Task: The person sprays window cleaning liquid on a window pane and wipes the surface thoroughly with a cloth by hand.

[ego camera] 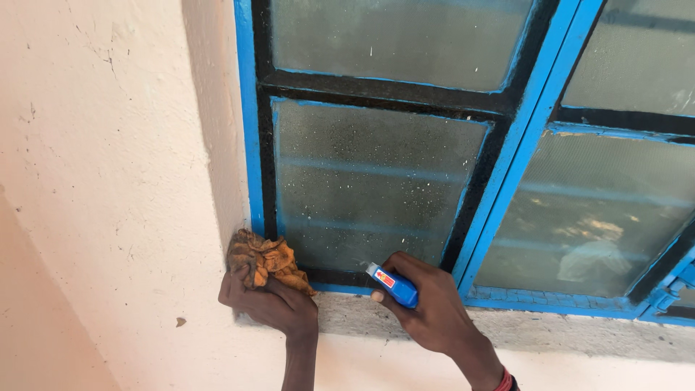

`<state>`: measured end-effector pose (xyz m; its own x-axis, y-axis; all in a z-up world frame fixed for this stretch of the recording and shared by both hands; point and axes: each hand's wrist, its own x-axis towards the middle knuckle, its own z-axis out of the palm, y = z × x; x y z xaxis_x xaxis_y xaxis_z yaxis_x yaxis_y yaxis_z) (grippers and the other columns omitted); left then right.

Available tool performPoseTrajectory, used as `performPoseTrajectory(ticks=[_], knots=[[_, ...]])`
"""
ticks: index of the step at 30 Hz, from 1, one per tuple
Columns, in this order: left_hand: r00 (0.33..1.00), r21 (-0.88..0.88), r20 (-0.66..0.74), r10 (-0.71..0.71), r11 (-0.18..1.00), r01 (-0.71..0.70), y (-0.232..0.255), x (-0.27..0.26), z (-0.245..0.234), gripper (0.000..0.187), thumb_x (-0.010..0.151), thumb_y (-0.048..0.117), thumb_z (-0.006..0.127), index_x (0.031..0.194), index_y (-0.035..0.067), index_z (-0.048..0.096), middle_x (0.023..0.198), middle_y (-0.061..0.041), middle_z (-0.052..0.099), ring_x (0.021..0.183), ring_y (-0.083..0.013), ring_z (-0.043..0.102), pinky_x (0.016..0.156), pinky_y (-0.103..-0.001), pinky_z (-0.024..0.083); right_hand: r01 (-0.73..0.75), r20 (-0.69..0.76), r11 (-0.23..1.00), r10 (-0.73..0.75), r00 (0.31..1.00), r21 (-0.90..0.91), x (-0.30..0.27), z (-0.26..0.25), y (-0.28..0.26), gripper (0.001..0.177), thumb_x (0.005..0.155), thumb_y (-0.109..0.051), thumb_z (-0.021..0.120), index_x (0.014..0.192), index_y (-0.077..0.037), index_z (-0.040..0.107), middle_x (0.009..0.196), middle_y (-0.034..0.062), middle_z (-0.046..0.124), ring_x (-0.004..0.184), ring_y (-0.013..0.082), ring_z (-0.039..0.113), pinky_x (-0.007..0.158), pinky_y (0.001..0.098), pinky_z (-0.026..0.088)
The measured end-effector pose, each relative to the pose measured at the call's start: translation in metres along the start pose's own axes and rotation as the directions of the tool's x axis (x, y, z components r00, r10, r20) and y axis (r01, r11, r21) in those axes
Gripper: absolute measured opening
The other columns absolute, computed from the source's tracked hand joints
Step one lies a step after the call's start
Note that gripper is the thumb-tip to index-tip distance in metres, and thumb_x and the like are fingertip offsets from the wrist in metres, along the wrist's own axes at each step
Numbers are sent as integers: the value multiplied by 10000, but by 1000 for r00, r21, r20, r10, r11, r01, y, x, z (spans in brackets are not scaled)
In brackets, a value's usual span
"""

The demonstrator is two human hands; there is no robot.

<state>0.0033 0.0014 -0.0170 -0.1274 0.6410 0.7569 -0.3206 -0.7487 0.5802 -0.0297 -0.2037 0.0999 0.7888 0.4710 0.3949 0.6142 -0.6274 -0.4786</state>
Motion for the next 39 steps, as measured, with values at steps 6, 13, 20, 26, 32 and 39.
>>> performPoseTrajectory(ticks=[6, 13, 20, 26, 32, 39], knots=[[1000, 51, 10, 0, 999, 0, -3, -1, 1, 342, 1037, 63, 409, 1362, -28, 353, 1280, -178, 361, 1288, -308, 409, 1105, -536, 358, -32, 55, 994, 26, 998, 105, 6, 5, -11, 410, 827, -455, 743, 1025, -112, 635, 762, 107, 660, 660, 229, 638, 609, 431, 482], [1000, -2, -7, -1, 1000, 1, -4, -1, 2, 327, 1066, 84, 404, 1371, -20, 351, 1283, -181, 361, 1269, -299, 406, 1074, -529, 366, 128, 50, 985, -135, 990, 118, 10, 15, -22, 405, 844, -481, 738, 931, -98, 640, 725, 49, 638, 601, 202, 614, 566, 418, 457], [1000, 10, -4, 17, 1000, -17, -2, 0, -1, 315, 1070, 83, 404, 1362, -23, 351, 1286, -187, 369, 1268, -304, 401, 1070, -526, 359, 92, 7, 980, -95, 995, 174, 13, 13, -35, 403, 826, -427, 777, 936, -67, 632, 698, 98, 617, 607, 234, 590, 575, 439, 454], [1000, 13, 4, 1, 1000, -1, -3, -2, 1, 351, 1030, 79, 407, 1359, -34, 363, 1281, -189, 371, 1278, -318, 418, 1081, -527, 368, 178, -52, 967, -171, 984, 183, 5, 16, -13, 338, 845, -347, 784, 958, -51, 666, 790, 81, 684, 670, 197, 656, 603, 419, 499], [999, 44, 33, 25, 999, -27, -3, 0, 2, 335, 1015, 65, 406, 1338, -23, 399, 1245, -188, 406, 1251, -323, 431, 1074, -534, 362, 207, -246, 699, -47, 968, 684, -3, 21, 66, 339, 854, -17, 686, 1186, -40, 622, 867, 90, 720, 578, 165, 692, 499, 322, 614], [997, 50, 63, 37, 998, -40, 4, 3, -1, 326, 1009, 63, 419, 1325, -12, 415, 1235, -186, 433, 1248, -346, 451, 1048, -531, 392, 393, -839, 800, 233, 492, 453, -27, -29, 109, 220, 1004, 15, 647, 1206, -6, 562, 964, 80, 657, 646, 157, 646, 546, 287, 530]])
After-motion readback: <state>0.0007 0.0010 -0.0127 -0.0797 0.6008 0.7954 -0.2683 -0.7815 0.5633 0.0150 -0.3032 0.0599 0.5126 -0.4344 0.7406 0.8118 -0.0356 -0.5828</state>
